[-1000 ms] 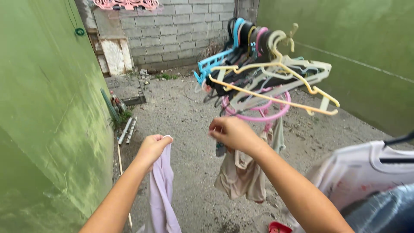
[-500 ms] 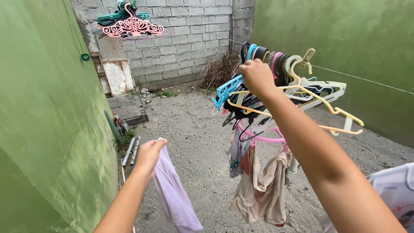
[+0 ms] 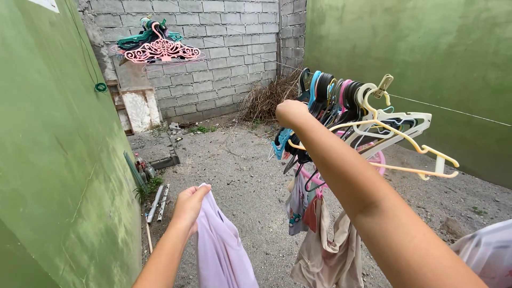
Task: Hanging various pieces of clothing on hangers and a clothesline outdoors.
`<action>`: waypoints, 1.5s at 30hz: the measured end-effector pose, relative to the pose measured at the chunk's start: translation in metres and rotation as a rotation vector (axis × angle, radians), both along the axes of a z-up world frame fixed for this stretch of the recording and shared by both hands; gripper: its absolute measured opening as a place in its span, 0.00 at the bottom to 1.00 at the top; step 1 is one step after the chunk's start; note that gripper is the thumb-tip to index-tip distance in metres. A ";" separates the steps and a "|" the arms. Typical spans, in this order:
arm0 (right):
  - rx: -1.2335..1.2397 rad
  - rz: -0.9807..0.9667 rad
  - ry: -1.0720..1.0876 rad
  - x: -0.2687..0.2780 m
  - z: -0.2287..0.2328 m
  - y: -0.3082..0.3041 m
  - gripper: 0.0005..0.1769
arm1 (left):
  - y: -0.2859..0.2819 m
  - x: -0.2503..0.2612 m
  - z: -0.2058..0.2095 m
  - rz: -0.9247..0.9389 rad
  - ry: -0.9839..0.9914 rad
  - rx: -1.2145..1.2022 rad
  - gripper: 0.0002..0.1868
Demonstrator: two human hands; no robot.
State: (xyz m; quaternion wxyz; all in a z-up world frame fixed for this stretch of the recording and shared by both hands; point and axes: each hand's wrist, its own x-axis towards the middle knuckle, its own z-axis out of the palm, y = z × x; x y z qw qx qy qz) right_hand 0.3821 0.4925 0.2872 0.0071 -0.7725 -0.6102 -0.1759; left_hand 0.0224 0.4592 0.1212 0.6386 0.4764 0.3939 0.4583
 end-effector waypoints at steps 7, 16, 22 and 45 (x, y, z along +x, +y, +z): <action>0.003 -0.003 -0.158 0.002 -0.024 0.021 0.12 | 0.020 -0.015 -0.031 0.025 0.056 0.032 0.11; -0.101 -0.055 -0.148 0.004 -0.032 0.035 0.13 | 0.028 -0.036 -0.048 0.075 0.067 0.031 0.11; -0.087 0.052 -0.202 -0.011 -0.018 0.013 0.13 | 0.026 -0.043 -0.047 0.099 0.046 0.008 0.12; -0.009 0.087 -0.112 0.063 0.005 -0.004 0.13 | 0.024 -0.017 -0.044 0.023 0.045 -0.044 0.11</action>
